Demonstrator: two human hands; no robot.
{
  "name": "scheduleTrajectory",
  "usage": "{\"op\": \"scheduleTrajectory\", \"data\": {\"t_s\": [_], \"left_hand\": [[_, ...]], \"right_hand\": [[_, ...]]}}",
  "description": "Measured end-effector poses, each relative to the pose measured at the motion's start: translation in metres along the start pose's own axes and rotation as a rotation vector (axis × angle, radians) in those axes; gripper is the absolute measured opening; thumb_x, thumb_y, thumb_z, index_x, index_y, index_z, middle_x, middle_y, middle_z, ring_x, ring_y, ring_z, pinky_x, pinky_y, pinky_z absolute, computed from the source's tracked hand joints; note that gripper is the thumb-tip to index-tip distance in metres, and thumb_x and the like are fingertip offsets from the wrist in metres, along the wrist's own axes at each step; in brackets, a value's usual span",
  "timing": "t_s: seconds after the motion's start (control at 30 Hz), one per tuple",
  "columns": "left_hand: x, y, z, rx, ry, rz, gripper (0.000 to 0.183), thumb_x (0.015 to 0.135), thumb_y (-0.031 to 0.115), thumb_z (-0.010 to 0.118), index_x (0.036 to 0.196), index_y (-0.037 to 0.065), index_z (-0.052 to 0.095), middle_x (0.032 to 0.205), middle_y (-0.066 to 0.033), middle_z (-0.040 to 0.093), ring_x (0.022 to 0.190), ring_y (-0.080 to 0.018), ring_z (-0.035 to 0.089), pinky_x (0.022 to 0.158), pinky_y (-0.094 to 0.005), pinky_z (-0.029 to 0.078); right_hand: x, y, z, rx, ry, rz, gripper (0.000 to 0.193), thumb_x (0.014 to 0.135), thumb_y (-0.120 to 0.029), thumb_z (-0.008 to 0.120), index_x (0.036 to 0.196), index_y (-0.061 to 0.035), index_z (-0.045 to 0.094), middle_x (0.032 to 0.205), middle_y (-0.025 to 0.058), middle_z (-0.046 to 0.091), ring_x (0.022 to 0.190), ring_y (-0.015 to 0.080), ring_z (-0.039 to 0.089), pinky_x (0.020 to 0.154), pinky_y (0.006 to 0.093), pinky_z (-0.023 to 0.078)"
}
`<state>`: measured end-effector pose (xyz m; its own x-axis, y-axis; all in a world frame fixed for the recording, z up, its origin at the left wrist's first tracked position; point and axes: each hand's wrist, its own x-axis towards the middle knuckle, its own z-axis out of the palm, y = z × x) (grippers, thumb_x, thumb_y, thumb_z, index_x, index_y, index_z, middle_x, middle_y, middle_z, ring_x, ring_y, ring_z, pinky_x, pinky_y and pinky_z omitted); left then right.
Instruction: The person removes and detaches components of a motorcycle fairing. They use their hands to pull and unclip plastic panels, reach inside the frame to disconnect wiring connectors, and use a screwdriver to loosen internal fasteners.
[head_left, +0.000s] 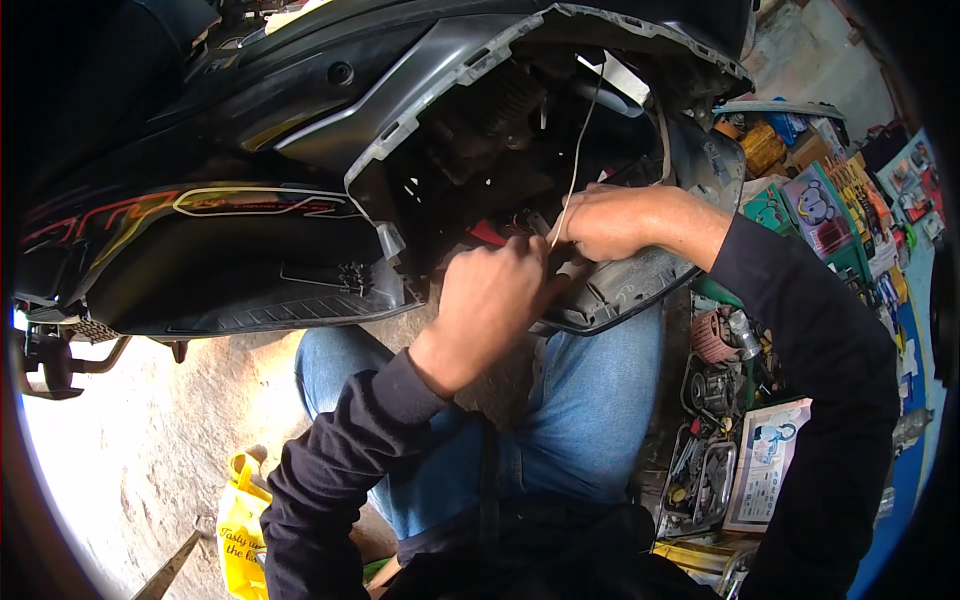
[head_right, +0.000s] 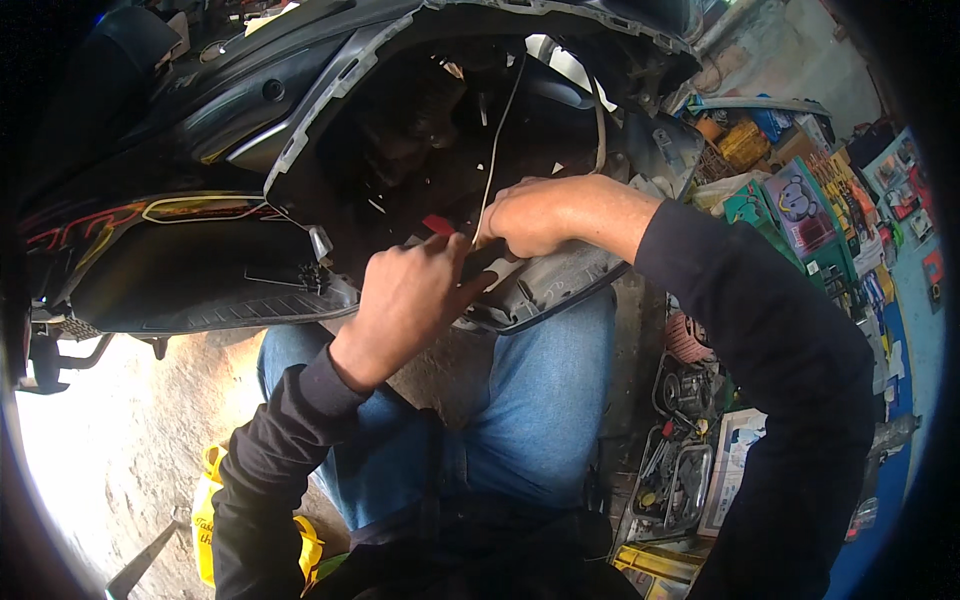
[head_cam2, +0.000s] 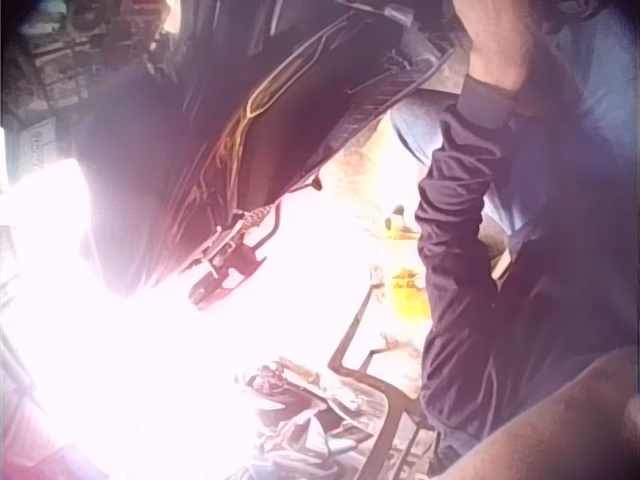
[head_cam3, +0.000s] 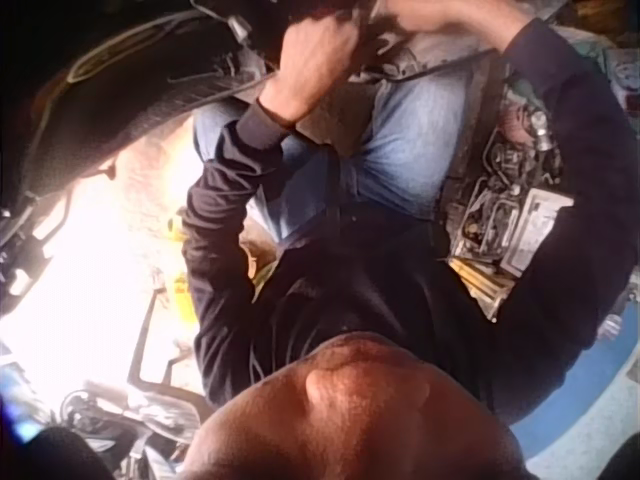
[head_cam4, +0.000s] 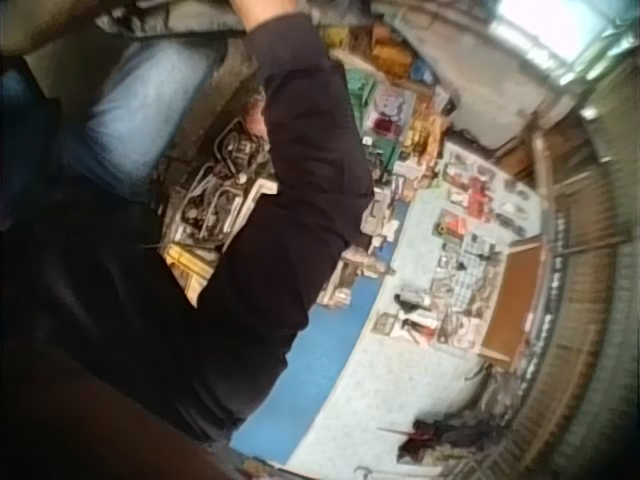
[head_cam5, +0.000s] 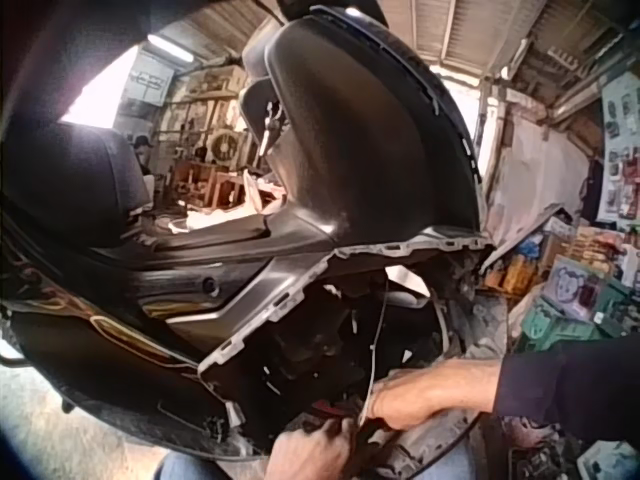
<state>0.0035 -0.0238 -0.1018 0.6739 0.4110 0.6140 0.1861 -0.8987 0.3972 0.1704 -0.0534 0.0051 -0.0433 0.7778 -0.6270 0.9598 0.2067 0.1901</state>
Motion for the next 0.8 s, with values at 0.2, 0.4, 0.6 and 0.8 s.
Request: {"op": "scheduleTrajectory", "data": {"t_s": [0.2,0.4,0.6,0.8], "left_hand": [[0.005,-0.017,0.002,-0.361,-0.290,-0.363,0.057,0.090,0.049,0.055,0.066,-0.001,0.064,0.056,-0.0192,0.058,0.054,-0.0359,0.061,0.051,-0.0423,0.049],[0.000,-0.002,-0.016,-0.147,-0.156,-0.142,0.035,0.077,0.027,0.071,0.099,0.001,0.061,0.088,-0.0179,0.064,0.073,-0.0365,0.064,0.064,-0.0431,0.052],[0.003,-0.029,0.012,-0.258,-0.284,-0.326,0.044,0.093,0.038,0.056,0.080,-0.003,0.064,0.061,-0.0164,0.062,0.060,-0.0374,0.062,0.056,-0.0439,0.050],[-0.002,-0.015,-0.002,-0.280,-0.179,-0.110,0.042,0.091,0.038,0.057,0.085,-0.002,0.064,0.064,-0.0174,0.062,0.059,-0.0354,0.063,0.054,-0.0414,0.050]], "right_hand": [[0.002,-0.009,-0.003,0.120,-0.131,0.059,0.044,0.084,-0.012,0.055,0.127,-0.0180,0.057,0.118,0.0176,0.057,0.120,0.0335,0.048,0.104,0.0493,0.035],[-0.002,-0.011,-0.008,0.040,-0.079,0.061,0.042,0.084,-0.013,0.055,0.126,-0.0166,0.057,0.119,0.0157,0.057,0.120,0.0332,0.048,0.104,0.0488,0.035],[0.002,-0.009,-0.015,0.102,-0.135,0.030,0.042,0.084,-0.016,0.057,0.126,-0.0156,0.057,0.119,0.0169,0.057,0.119,0.0340,0.049,0.101,0.0482,0.037],[0.001,-0.002,-0.005,0.054,-0.039,0.082,0.036,0.083,-0.015,0.062,0.119,-0.0113,0.062,0.109,0.0146,0.066,0.105,0.0328,0.061,0.091,0.0423,0.047]]}}
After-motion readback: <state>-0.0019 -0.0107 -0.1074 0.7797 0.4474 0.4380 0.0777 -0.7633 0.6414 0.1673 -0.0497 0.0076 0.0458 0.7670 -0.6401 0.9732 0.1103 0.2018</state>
